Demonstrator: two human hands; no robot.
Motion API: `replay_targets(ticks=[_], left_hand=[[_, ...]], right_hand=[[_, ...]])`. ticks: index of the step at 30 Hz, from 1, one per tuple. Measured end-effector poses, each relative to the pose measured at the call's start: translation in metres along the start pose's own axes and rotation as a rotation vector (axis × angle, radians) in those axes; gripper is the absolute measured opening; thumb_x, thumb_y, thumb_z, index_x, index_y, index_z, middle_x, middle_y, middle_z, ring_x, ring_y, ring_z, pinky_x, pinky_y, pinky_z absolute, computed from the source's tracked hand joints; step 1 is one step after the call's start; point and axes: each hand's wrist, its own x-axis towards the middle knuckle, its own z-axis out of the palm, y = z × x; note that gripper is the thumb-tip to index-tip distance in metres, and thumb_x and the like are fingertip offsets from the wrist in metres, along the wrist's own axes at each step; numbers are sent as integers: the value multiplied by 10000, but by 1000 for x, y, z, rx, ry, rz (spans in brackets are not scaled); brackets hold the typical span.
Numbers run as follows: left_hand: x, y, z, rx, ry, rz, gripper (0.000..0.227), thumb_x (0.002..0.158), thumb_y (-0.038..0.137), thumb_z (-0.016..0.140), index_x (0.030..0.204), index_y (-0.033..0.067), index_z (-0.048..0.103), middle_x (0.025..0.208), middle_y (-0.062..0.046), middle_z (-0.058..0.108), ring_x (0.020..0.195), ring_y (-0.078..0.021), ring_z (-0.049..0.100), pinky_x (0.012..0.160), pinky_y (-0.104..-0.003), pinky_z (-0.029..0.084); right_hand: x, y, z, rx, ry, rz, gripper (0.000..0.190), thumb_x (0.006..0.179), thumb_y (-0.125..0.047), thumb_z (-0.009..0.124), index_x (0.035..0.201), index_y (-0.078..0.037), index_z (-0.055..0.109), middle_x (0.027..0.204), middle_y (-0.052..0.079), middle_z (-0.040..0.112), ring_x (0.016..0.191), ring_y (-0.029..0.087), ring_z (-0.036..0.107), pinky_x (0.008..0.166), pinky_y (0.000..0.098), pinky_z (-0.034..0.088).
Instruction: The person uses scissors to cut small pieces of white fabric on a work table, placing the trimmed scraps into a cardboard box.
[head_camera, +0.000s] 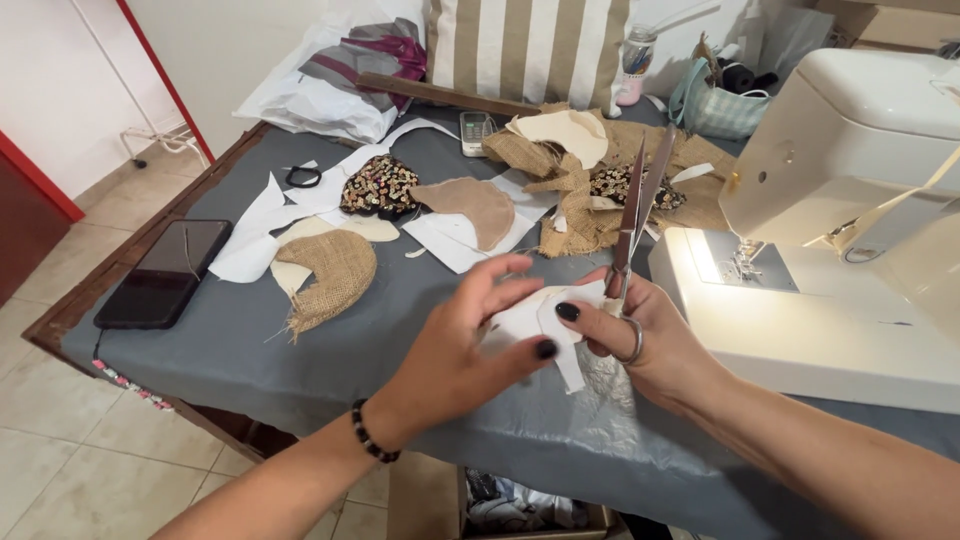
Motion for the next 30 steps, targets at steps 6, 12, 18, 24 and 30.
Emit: replay_targets(ticks=[6,12,18,24,30], left_hand=[[6,-45,15,234,157,21,317,912,395,617,1067,161,766,654,70,722,495,-66,595,473,-269,443],[6,-35,-10,133,234,-194,241,904,352,657,767,155,665,590,44,703,524,-61,581,549,-265,460],[9,-38,7,32,149,-250,222,957,282,651,783,147,684,589,28,698,439,-68,533,430,-260,423],[5,-26,4,-75,63,-294,209,971,250,649,831,97,678,579,-30,679,355,-114,521,313,-261,381],[5,-39,-3,1,39,-306,264,937,269,669,723,123,619,576,-27,680,462,-99,567,432,-260,417]], right_hand=[[-7,-16,-3,-406,-59,-115,157,880,-201,779,939,-94,680,656,60,746,519,124,548,506,274,403],[-49,-60,-38,-1021,-420,241,525,757,-662,493,1098,-299,658,902,-74,766,824,93,728,784,303,628],[-63,-46,-14,-1334,-636,365,695,729,-847,334,1075,-318,623,901,-121,699,759,76,641,748,256,524],[-50,-23,-20,-1225,-522,128,596,827,-748,380,822,-182,566,647,-45,698,561,134,646,567,299,495],[-52,-24,-19,-1008,-609,350,431,925,-594,467,870,-194,618,604,-11,690,578,72,669,604,243,498]])
